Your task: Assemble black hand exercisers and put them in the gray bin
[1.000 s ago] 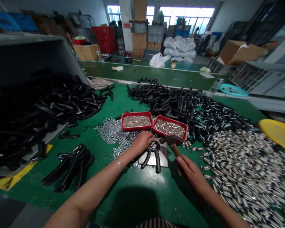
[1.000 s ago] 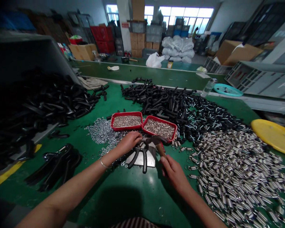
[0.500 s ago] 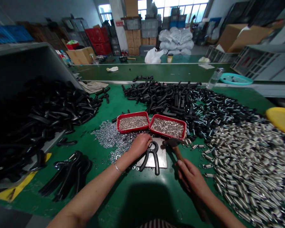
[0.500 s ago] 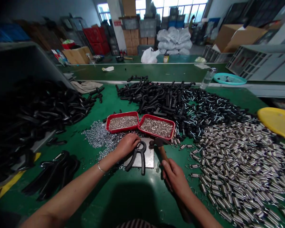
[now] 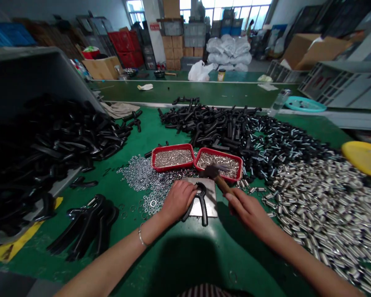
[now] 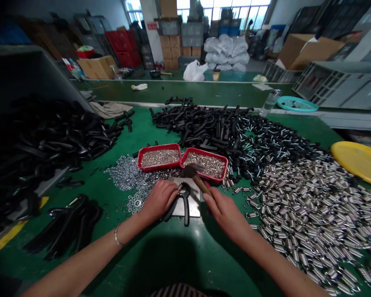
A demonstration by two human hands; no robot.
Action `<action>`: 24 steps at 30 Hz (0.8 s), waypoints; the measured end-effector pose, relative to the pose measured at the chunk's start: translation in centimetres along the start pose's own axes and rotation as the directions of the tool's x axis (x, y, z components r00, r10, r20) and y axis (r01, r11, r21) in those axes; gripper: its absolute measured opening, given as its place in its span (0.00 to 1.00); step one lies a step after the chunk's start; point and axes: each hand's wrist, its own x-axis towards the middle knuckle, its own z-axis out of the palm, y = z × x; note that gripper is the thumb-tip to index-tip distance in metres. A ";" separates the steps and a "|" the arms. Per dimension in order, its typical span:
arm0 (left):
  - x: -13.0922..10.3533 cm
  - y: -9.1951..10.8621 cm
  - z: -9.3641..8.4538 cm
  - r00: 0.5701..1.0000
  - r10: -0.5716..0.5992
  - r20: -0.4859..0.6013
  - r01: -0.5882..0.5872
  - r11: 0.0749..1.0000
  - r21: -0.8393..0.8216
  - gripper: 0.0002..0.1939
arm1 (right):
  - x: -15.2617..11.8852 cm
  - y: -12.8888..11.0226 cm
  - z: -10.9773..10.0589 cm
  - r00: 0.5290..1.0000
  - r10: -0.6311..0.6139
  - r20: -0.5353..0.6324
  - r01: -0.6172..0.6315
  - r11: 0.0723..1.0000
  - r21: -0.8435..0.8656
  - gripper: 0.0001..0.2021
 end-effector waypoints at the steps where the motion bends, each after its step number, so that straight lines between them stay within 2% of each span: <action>1: -0.7 0.4 -0.3 1.000 0.028 0.006 -0.028 1.000 -0.004 0.11 | 0.6 -0.5 -0.2 0.999 -0.028 -0.031 0.026 0.998 -0.051 0.19; 3: -1.8 0.9 -0.4 0.997 0.069 0.023 -0.069 0.998 -0.004 0.12 | 1.8 -0.9 0.0 0.999 -0.039 -0.033 0.033 0.984 -0.172 0.18; 5: -2.4 1.1 -0.2 0.997 0.069 0.031 -0.069 0.998 -0.007 0.13 | 3.1 -0.7 0.5 0.999 -0.003 0.052 0.017 0.960 -0.279 0.17; 8: -2.5 1.0 0.3 0.997 0.063 0.038 -0.062 0.998 -0.022 0.14 | 4.4 -0.1 1.0 0.986 0.011 0.164 0.038 0.955 -0.294 0.19; 12: -2.2 0.9 0.2 0.999 0.039 0.032 -0.037 0.998 -0.056 0.14 | 4.6 -0.1 0.9 0.996 -0.037 0.080 0.062 0.941 -0.333 0.20; 15: -2.3 0.9 -0.6 0.999 -0.012 0.041 0.017 0.993 -0.116 0.13 | 3.8 -0.2 0.7 0.988 -0.008 0.156 0.065 0.928 -0.366 0.19; 18: -2.8 1.1 -1.7 0.988 -0.152 0.016 0.152 0.978 -0.142 0.12 | 2.3 0.0 0.9 0.979 -0.026 0.201 0.089 0.946 -0.311 0.21; 20: -3.3 1.6 -2.1 0.958 -0.288 0.004 0.287 0.953 -0.094 0.12 | 1.3 0.3 1.2 0.982 -0.016 0.189 0.082 0.934 -0.348 0.21; 22: -3.7 2.4 -2.1 0.923 -0.381 0.044 0.383 0.924 -0.022 0.14 | 0.7 0.6 1.5 0.979 0.008 0.203 0.065 0.934 -0.352 0.19; 24: -3.8 3.5 -1.6 0.897 -0.422 0.127 0.421 0.906 0.040 0.16 | 0.3 0.8 1.7 0.965 0.031 0.259 0.032 0.972 -0.234 0.19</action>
